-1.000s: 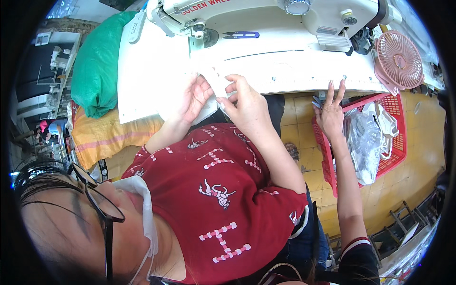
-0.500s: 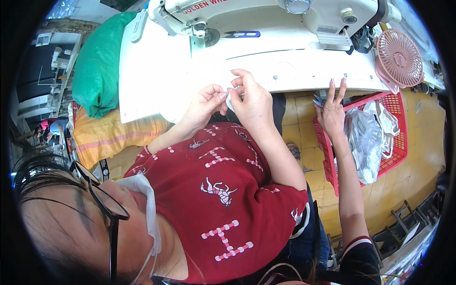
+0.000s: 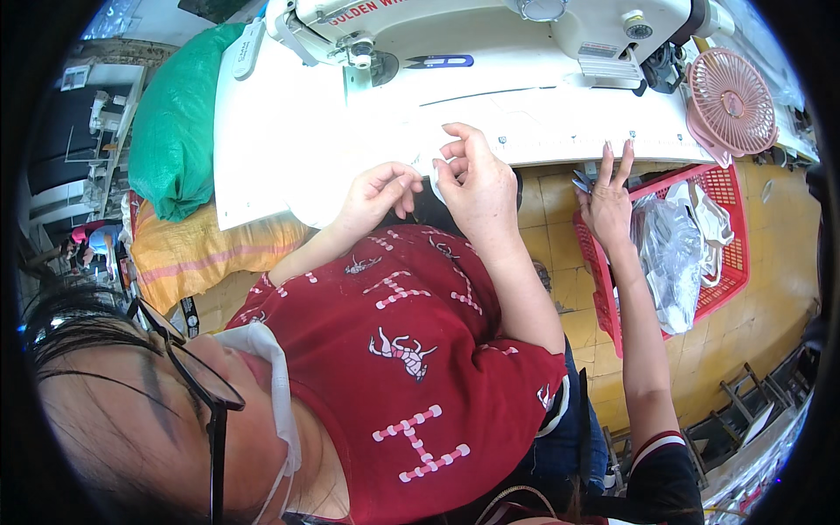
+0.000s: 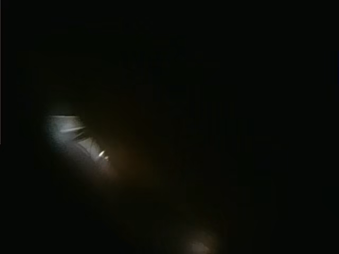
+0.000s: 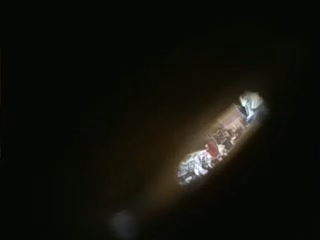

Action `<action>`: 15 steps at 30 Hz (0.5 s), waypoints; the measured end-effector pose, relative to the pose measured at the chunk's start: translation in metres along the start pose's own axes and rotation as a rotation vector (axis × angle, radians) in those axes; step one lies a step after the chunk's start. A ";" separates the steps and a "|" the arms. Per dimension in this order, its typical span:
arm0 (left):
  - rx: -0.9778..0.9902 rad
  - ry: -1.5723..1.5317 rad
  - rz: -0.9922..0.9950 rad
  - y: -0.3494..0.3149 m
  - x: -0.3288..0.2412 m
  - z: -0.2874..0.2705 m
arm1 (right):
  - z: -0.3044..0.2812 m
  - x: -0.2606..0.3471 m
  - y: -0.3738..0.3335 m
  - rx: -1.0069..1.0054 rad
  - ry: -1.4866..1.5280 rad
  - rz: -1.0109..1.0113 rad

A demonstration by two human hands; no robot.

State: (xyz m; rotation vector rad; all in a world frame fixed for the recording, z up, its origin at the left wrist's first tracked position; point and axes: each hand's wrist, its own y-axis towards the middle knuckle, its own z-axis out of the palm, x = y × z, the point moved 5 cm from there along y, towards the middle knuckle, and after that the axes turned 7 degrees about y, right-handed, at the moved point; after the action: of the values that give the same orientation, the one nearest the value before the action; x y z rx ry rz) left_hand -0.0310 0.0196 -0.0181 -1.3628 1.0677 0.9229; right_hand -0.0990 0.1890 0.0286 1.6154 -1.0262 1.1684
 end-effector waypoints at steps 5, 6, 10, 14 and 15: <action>-0.047 0.142 0.099 0.003 -0.007 0.006 | 0.008 0.003 -0.004 -0.004 -0.073 -0.061; -0.067 0.173 0.146 0.003 -0.010 0.006 | 0.010 0.004 -0.005 -0.015 -0.107 -0.091; -0.163 0.295 0.218 0.004 -0.014 0.005 | 0.019 0.010 -0.011 -0.066 -0.201 -0.224; -0.220 0.592 0.296 0.003 -0.019 0.001 | 0.025 0.013 -0.013 -0.051 -0.216 -0.245; -0.230 0.611 0.298 0.003 -0.019 -0.001 | 0.025 0.013 -0.013 -0.047 -0.207 -0.240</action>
State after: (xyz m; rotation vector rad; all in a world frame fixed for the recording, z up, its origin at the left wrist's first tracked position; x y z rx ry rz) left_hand -0.0394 0.0200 -0.0005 -1.7690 1.7028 0.8797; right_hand -0.0780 0.1673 0.0344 1.7929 -0.9492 0.8254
